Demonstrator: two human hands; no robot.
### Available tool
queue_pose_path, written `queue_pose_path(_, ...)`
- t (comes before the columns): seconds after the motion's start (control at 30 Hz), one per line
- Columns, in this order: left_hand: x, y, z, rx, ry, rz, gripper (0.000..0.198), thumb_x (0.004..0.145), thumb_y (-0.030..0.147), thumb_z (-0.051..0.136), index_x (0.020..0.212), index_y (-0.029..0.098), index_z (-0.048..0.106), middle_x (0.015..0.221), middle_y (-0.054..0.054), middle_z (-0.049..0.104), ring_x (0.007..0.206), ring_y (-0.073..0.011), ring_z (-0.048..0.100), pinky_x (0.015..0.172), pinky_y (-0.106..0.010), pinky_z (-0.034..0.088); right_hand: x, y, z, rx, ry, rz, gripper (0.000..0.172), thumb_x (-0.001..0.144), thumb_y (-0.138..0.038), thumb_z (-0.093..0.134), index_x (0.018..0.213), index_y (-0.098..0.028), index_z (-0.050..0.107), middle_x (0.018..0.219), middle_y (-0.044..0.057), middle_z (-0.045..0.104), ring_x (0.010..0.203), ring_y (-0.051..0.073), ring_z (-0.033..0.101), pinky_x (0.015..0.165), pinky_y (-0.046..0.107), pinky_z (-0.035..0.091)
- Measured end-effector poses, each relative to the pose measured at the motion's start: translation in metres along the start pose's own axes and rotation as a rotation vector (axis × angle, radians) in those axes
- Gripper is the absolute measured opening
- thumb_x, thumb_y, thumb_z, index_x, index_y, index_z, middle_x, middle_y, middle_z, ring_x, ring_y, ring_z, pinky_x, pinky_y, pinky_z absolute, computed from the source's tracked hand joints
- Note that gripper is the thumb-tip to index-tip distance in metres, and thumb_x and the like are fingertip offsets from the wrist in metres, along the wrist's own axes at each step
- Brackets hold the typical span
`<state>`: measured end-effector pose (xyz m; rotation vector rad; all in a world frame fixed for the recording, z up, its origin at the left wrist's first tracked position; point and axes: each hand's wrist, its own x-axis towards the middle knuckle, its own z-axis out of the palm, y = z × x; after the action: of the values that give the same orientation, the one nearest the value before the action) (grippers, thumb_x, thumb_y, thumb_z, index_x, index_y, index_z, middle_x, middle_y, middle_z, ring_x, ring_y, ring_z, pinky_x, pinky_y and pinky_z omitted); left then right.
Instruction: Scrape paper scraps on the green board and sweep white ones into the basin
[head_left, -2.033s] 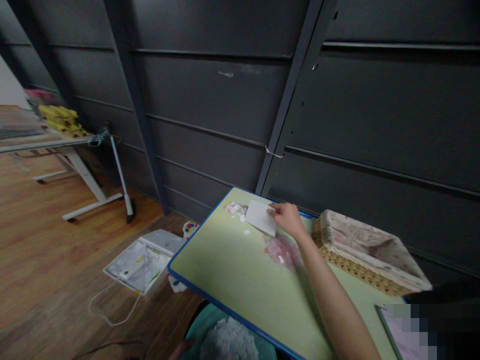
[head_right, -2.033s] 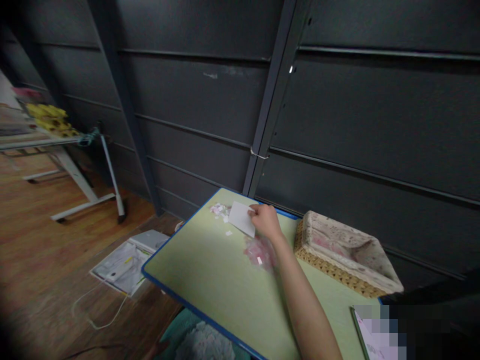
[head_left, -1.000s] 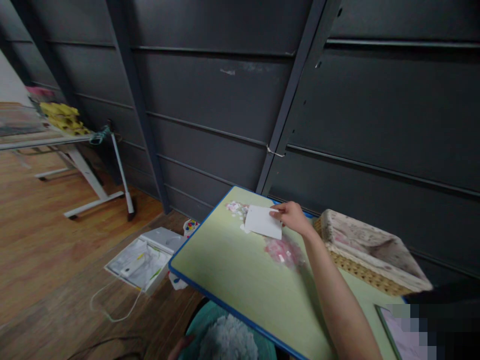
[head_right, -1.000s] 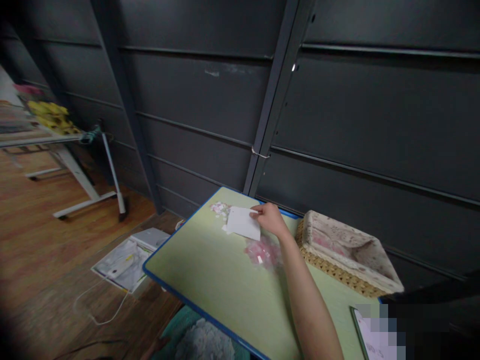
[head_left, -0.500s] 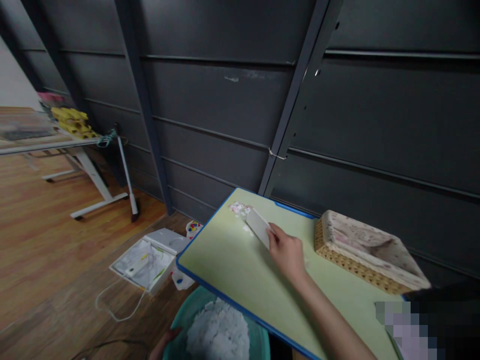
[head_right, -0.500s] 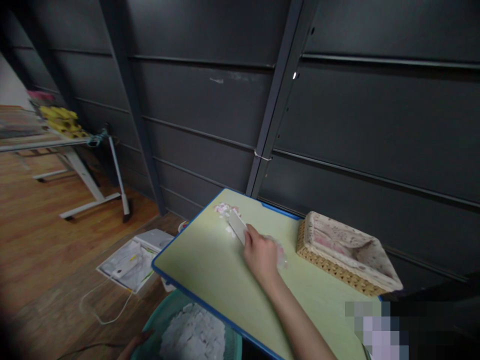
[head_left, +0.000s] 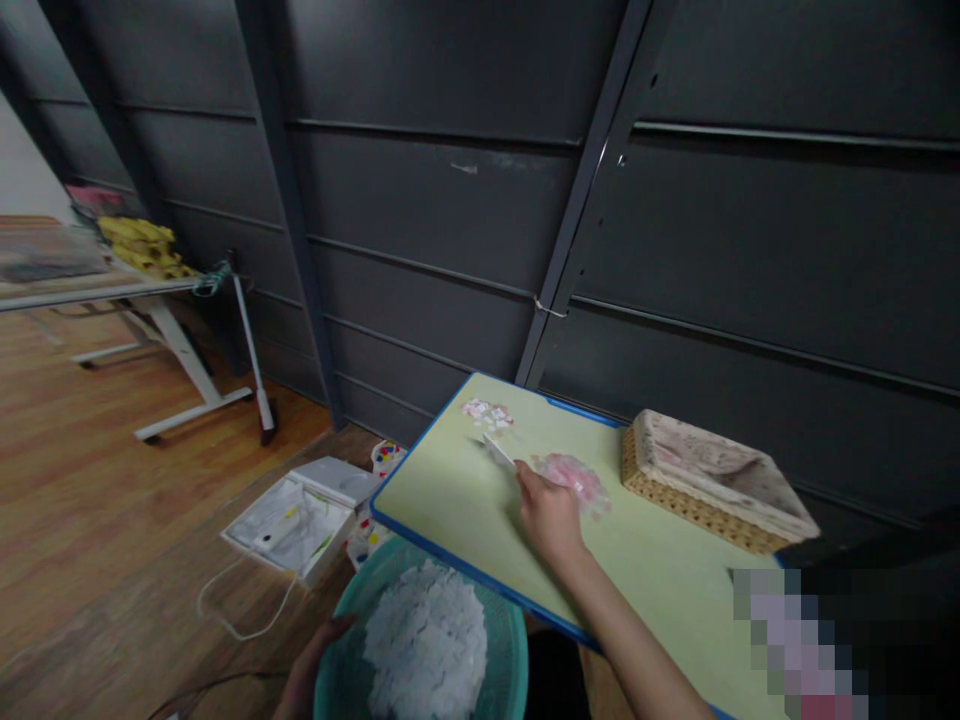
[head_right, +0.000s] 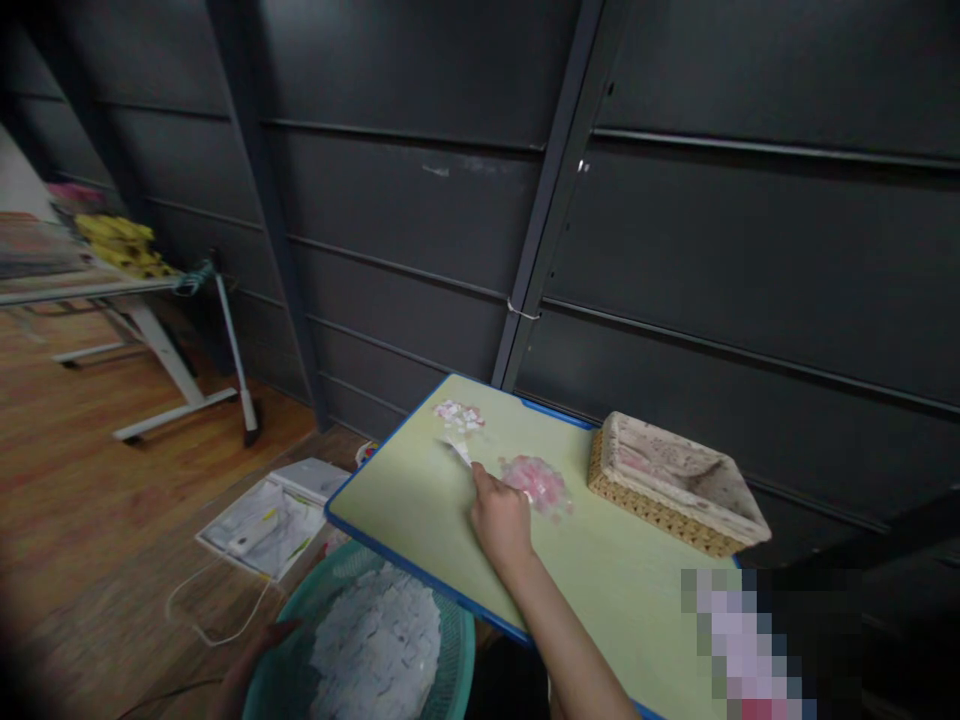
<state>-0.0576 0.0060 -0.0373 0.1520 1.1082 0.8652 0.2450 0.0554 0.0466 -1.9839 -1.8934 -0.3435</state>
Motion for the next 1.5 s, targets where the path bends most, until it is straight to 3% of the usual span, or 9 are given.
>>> queue_pose_path(0.23,-0.001,0.009,-0.004,-0.12,-0.034,-0.093,0.019,0.068,0.028,0.072,0.082,0.014,0.071,0.082,-0.006,0.077,0.084,-0.0256,0.071,0.079,-0.033,0.053,-0.025,-0.001,-0.003,0.186,0.078,-0.171,0.04,0.081,-0.009,0.039,0.112,-0.015,0.065,0.081,0.006,0.073,0.064,0.015,0.067,0.06,0.021,0.046)
queue_pose_path(0.4,-0.013,0.015,0.01,-0.097,-0.014,-0.075,0.017,0.08,0.022,0.059,0.072,0.014,0.071,0.072,-0.005,0.076,0.068,-0.0202,0.07,0.068,-0.028,0.053,-0.008,0.005,-0.003,0.062,0.172,0.032,0.037,0.088,-0.018,0.038,0.109,-0.012,0.068,0.07,0.009,0.072,0.055,0.016,0.065,0.054,0.023,0.043)
queue_pose_path(0.53,-0.019,0.017,0.017,-0.038,-0.024,-0.007,0.016,0.076,0.019,0.062,0.064,0.016,0.07,0.061,-0.002,0.074,0.053,-0.0179,0.066,0.055,-0.026,0.05,0.011,0.003,-0.003,-0.068,0.022,0.096,0.039,0.083,-0.012,0.042,0.116,-0.014,0.063,0.072,0.009,0.073,0.057,0.017,0.065,0.052,0.023,0.041)
queue_pose_path(0.63,-0.019,0.018,0.017,-0.02,-0.028,-0.017,0.014,0.073,0.02,0.064,0.062,0.015,0.07,0.056,-0.002,0.071,0.049,-0.0174,0.063,0.053,-0.026,0.049,0.008,0.0,-0.001,-0.046,-0.036,0.029,0.045,0.078,-0.007,0.044,0.118,-0.017,0.062,0.081,0.007,0.074,0.062,0.015,0.066,0.055,0.021,0.043)
queue_pose_path(0.73,-0.018,0.02,0.015,0.006,-0.087,-0.095,0.018,0.072,0.029,0.066,0.061,0.014,0.069,0.052,-0.005,0.069,0.047,-0.0213,0.062,0.052,-0.032,0.05,-0.008,0.0,0.0,0.088,0.007,-0.08,0.043,0.078,-0.006,0.042,0.113,-0.016,0.064,0.083,0.006,0.074,0.065,0.015,0.067,0.059,0.02,0.046)
queue_pose_path(0.83,-0.019,0.022,0.015,0.013,-0.072,-0.076,0.017,0.071,0.03,0.066,0.063,0.015,0.068,0.053,-0.004,0.069,0.049,-0.0225,0.063,0.053,-0.033,0.051,-0.025,0.004,-0.003,0.255,0.064,-0.186,0.041,0.08,-0.008,0.04,0.109,-0.016,0.067,0.088,0.006,0.074,0.069,0.015,0.069,0.064,0.021,0.049)
queue_pose_path(1.1,-0.033,0.027,0.029,0.023,-0.027,0.033,0.012,0.073,0.02,0.063,0.063,0.016,0.068,0.056,-0.002,0.071,0.058,-0.0197,0.066,0.054,-0.027,0.05,-0.015,0.004,-0.004,0.336,0.172,-0.102,0.032,0.088,-0.019,0.043,0.105,-0.016,0.07,0.094,0.008,0.074,0.071,0.016,0.07,0.066,0.023,0.054)
queue_pose_path(1.3,-0.038,0.027,0.036,0.02,-0.044,0.022,0.02,0.079,0.021,0.058,0.061,0.016,0.067,0.053,-0.002,0.069,0.049,-0.0163,0.062,0.057,-0.027,0.05,-0.021,-0.002,0.004,0.332,0.098,-0.295,0.046,0.076,-0.002,0.042,0.111,-0.018,0.067,0.104,0.006,0.071,0.084,0.015,0.07,0.077,0.024,0.054)
queue_pose_path(1.5,-0.038,0.025,0.032,0.056,-0.103,-0.003,0.022,0.077,0.027,0.06,0.06,0.015,0.066,0.05,-0.003,0.068,0.045,-0.0182,0.061,0.049,-0.029,0.048,-0.051,-0.01,-0.013,0.433,0.1,-0.383,0.045,0.077,-0.003,0.04,0.11,-0.019,0.067,0.103,0.006,0.072,0.085,0.015,0.07,0.078,0.024,0.054)
